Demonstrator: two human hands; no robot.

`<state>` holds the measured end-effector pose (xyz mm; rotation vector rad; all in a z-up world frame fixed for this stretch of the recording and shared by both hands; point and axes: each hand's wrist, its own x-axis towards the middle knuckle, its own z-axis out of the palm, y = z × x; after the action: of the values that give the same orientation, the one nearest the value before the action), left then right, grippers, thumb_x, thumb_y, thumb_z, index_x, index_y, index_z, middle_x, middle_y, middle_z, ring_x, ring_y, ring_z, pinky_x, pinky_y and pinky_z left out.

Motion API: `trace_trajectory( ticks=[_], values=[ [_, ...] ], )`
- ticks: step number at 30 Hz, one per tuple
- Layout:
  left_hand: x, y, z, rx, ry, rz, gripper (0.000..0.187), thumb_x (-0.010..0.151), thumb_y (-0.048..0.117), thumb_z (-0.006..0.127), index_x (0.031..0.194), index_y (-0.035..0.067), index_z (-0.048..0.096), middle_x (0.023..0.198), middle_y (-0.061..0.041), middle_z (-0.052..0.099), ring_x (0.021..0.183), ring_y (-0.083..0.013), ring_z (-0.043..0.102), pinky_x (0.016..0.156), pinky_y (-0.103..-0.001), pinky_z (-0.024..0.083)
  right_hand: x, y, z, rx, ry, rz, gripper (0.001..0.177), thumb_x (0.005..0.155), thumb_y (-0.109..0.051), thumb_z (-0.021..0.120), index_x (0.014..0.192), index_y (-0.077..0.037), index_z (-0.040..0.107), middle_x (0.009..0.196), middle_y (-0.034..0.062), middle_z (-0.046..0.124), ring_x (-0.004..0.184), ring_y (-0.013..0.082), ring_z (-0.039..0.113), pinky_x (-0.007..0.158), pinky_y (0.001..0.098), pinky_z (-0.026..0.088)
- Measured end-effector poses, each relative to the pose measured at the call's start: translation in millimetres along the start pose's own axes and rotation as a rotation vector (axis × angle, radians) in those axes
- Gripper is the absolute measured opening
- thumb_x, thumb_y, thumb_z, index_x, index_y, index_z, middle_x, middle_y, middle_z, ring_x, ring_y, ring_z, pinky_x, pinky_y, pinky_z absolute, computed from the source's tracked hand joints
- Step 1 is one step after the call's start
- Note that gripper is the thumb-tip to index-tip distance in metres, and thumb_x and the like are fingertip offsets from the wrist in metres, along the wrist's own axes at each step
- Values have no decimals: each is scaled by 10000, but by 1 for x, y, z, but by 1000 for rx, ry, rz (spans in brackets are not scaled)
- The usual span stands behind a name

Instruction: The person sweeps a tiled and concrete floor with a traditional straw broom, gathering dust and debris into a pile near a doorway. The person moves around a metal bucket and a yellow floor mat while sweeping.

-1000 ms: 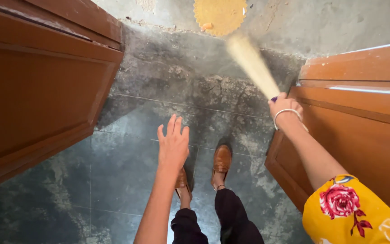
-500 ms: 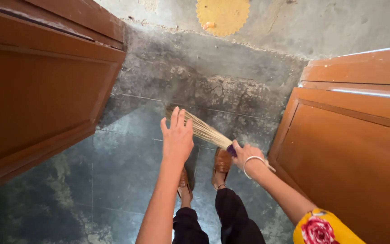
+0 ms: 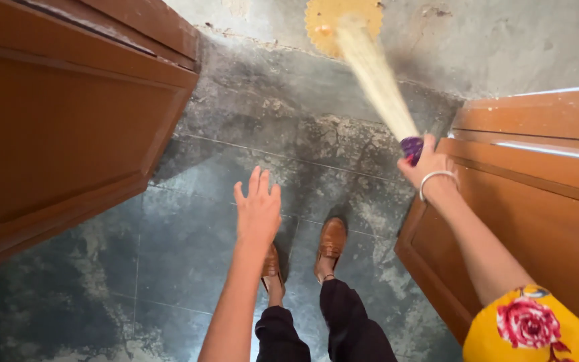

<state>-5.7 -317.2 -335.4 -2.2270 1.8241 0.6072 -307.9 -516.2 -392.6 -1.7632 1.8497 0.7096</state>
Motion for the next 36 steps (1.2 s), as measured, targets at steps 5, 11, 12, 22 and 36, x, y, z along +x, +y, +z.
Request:
trace_trajectory(
  ticks=[5, 11, 12, 22, 36],
  values=[
    [12, 7, -18, -3, 35, -9, 361, 773, 85, 727, 1128, 83, 665, 1491, -124, 490, 1462, -282, 342, 1100, -605, 330, -43, -29, 44, -136, -234, -248, 815, 815, -485, 779, 1470, -282, 339, 1147, 177, 689, 996, 400, 723, 838, 504, 609],
    [13, 11, -19, -13, 13, 2, 387, 753, 75, 727, 1135, 83, 662, 1495, -126, 482, 1469, -275, 334, 1108, -601, 325, -82, -47, 155, -408, -191, -545, 753, 986, -259, 623, 1622, -355, 231, 1196, 185, 620, 963, 372, 730, 801, 471, 610],
    [13, 9, -15, 5, 33, 7, 375, 765, 62, 717, 1135, 89, 665, 1494, -119, 488, 1468, -273, 340, 1111, -601, 326, -79, -46, 166, -481, -152, -581, 723, 1031, -188, 583, 1644, -359, 240, 1167, 179, 638, 953, 352, 741, 780, 465, 621],
    [4, -6, -4, -14, -75, -20, 320, 809, 56, 677, 1124, 109, 673, 1516, -110, 465, 1478, -275, 317, 1110, -614, 315, -9, -42, 28, -151, -114, -76, 953, 869, -517, 703, 1618, -252, 176, 1106, 232, 708, 1020, 408, 715, 872, 507, 577],
    [38, -93, -26, 28, -7, 56, 296, 799, 83, 676, 1094, 88, 668, 1507, -129, 478, 1470, -291, 332, 1110, -629, 310, -71, -162, 111, -507, -181, -508, 647, 987, -207, 519, 1587, -194, 276, 1078, 235, 637, 882, 370, 742, 699, 428, 624]
  ],
)
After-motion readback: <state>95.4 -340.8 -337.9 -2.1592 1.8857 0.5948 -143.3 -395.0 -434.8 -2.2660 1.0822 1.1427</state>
